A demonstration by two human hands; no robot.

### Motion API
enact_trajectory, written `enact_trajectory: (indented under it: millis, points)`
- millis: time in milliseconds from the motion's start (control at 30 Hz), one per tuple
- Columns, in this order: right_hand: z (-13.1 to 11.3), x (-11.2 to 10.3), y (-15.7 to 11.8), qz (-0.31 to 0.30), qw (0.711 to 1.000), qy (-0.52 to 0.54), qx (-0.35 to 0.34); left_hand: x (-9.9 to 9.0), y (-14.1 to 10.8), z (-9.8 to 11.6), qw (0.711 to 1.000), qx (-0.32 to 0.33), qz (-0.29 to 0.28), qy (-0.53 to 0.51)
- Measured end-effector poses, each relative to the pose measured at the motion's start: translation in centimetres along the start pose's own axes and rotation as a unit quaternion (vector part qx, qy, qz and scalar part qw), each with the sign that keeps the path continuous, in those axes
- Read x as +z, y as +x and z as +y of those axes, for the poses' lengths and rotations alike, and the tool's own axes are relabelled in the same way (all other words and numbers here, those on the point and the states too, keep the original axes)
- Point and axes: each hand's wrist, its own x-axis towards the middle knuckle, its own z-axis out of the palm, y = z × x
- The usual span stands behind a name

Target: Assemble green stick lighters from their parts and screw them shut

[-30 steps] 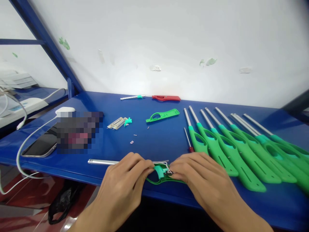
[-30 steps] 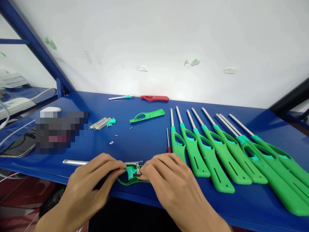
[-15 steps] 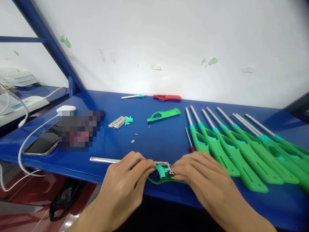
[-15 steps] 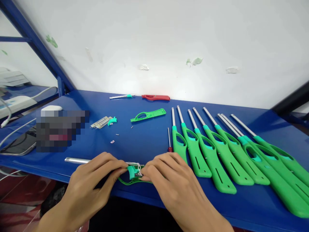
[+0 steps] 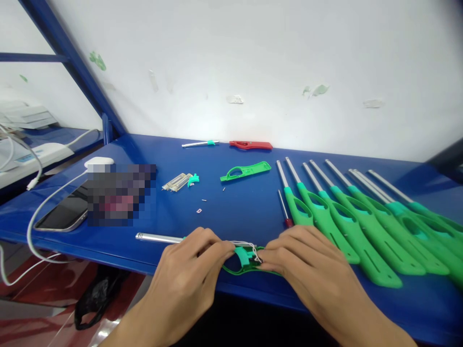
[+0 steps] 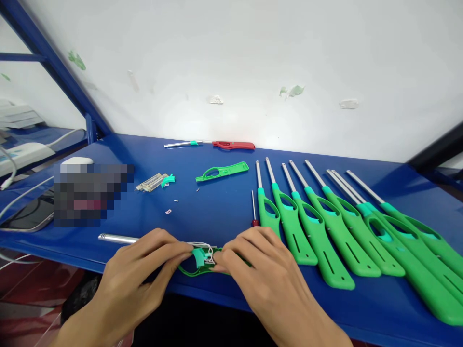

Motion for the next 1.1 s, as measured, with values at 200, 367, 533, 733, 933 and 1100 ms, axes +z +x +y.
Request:
enact_trajectory:
  millis: [200,367,533,733,933,1100]
  points:
    - [-0.53,0.05,0.07,0.017,1.0,-0.005,0.009,0.03,-0.08,-0.21,1.0,0.001,-0.005,-0.004]
    - [-0.24,-0.04,-0.1,0.01,1.0,-0.01,-0.015,-0.03,-0.13,-0.18,1.0,0.006,-0.005,-0.004]
    - [0.27,-0.15,-0.4,0.005,1.0,-0.016,-0.021,0.03,-0.19,-0.19,1.0,0.008,0.0,0.0]
    - [0.44,-0.25,-0.53,0.013,0.999,-0.024,-0.037,0.09,-0.12,-0.23,1.0,0.009,0.002,0.003]
    - [-0.24,-0.24,-0.6,0.004,1.0,-0.021,-0.017,0.01,-0.1,-0.13,1.0,0.014,0.0,0.004]
    - [-0.31,-0.3,-0.39,0.002,1.0,-0.017,-0.018,-0.02,-0.19,-0.09,1.0,0.017,0.004,0.004]
